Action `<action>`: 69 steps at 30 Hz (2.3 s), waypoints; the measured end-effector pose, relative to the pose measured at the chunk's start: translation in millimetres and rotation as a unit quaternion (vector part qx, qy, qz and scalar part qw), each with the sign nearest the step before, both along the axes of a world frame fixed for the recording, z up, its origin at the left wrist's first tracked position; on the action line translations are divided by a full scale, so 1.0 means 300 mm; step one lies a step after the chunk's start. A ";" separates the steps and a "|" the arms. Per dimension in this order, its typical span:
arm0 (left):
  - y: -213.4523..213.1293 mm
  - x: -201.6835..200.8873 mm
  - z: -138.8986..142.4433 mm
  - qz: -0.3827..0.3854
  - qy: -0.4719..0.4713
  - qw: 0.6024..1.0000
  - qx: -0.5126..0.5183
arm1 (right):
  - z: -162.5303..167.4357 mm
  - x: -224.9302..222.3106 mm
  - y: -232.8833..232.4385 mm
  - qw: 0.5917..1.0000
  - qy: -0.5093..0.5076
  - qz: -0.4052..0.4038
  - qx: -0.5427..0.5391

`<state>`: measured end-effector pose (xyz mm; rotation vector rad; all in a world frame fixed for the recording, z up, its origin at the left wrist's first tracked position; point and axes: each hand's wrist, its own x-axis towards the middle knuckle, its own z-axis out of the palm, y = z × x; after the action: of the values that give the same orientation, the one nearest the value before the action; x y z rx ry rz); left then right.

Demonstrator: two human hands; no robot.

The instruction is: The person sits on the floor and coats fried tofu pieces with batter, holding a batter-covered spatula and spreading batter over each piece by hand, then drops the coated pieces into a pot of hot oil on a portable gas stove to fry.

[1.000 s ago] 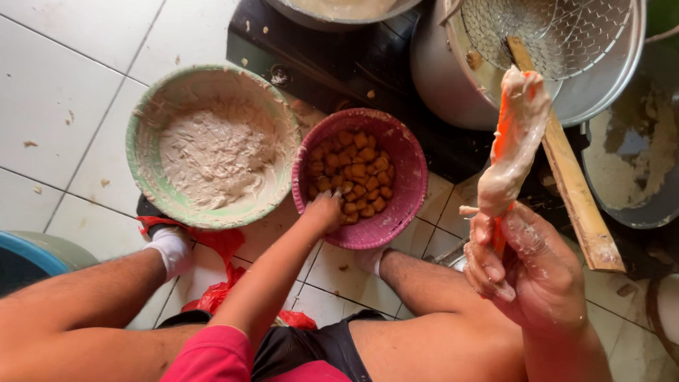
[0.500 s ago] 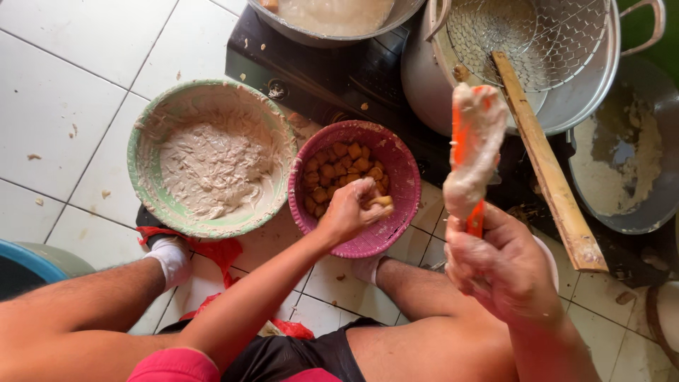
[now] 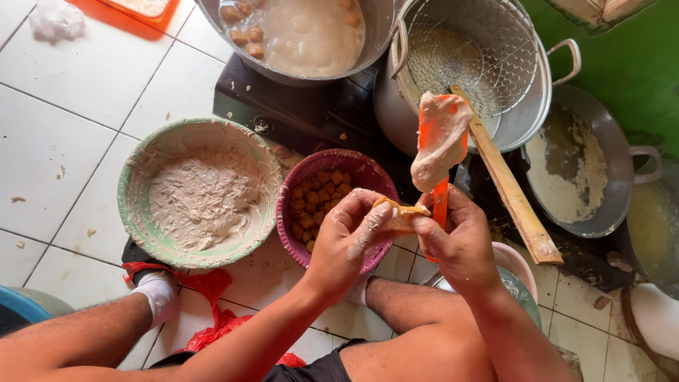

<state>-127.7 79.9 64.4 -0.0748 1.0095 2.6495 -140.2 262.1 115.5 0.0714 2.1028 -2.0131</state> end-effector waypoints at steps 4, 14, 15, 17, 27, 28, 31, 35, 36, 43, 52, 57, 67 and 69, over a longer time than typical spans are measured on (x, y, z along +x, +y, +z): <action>-0.036 -0.007 -0.012 -0.091 -0.018 0.994 0.063 | 0.010 0.006 0.013 0.999 -0.017 0.017 -0.049; -0.028 -0.028 -0.015 -0.040 -0.048 0.998 -0.027 | 0.009 0.021 0.011 0.991 0.032 -0.022 0.124; -0.022 -0.027 -0.018 -0.019 -0.032 0.999 -0.038 | 0.012 0.029 0.012 0.997 -0.002 -0.017 0.070; -0.011 -0.021 -0.018 0.018 0.005 0.999 -0.028 | 0.011 0.037 0.003 0.999 -0.011 0.001 0.033; -0.057 0.022 0.104 0.045 0.010 0.974 0.223 | 0.075 0.041 -0.049 0.909 0.241 0.010 0.340; -0.069 0.017 0.112 0.042 0.008 0.966 0.256 | 0.082 0.037 -0.046 0.900 0.257 0.001 0.351; -0.092 -0.005 0.115 0.080 0.077 0.986 0.125 | 0.093 0.040 -0.039 0.843 0.313 -0.010 0.437; -0.110 -0.041 0.083 0.114 0.078 0.989 0.060 | 0.095 0.048 -0.034 0.777 0.408 0.006 0.480; -0.117 -0.052 0.068 0.123 0.079 0.988 0.053 | 0.096 0.049 -0.032 0.775 0.409 0.017 0.482; -0.167 -0.138 -0.168 0.160 -0.039 0.986 -0.014 | 0.093 0.023 0.004 0.848 0.263 -0.016 0.459; -0.224 -0.463 -0.363 0.236 -0.153 0.959 -0.031 | 0.034 0.017 0.089 0.966 0.102 0.004 0.238; -0.345 -0.716 -0.494 0.256 -0.056 0.957 -0.124 | 0.043 0.013 0.122 0.998 -0.055 -0.020 0.019; 0.040 -0.056 -0.938 -0.140 0.175 0.562 -0.796 | 0.043 0.014 0.129 0.985 -0.120 -0.032 -0.119; 0.081 0.012 -0.974 -0.307 0.148 0.448 -0.826 | 0.039 0.014 0.130 0.984 -0.121 -0.030 -0.126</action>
<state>-124.1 104.1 -227.7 0.2883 2.5532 0.2157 -136.0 301.0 127.4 0.3216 1.7080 -2.1648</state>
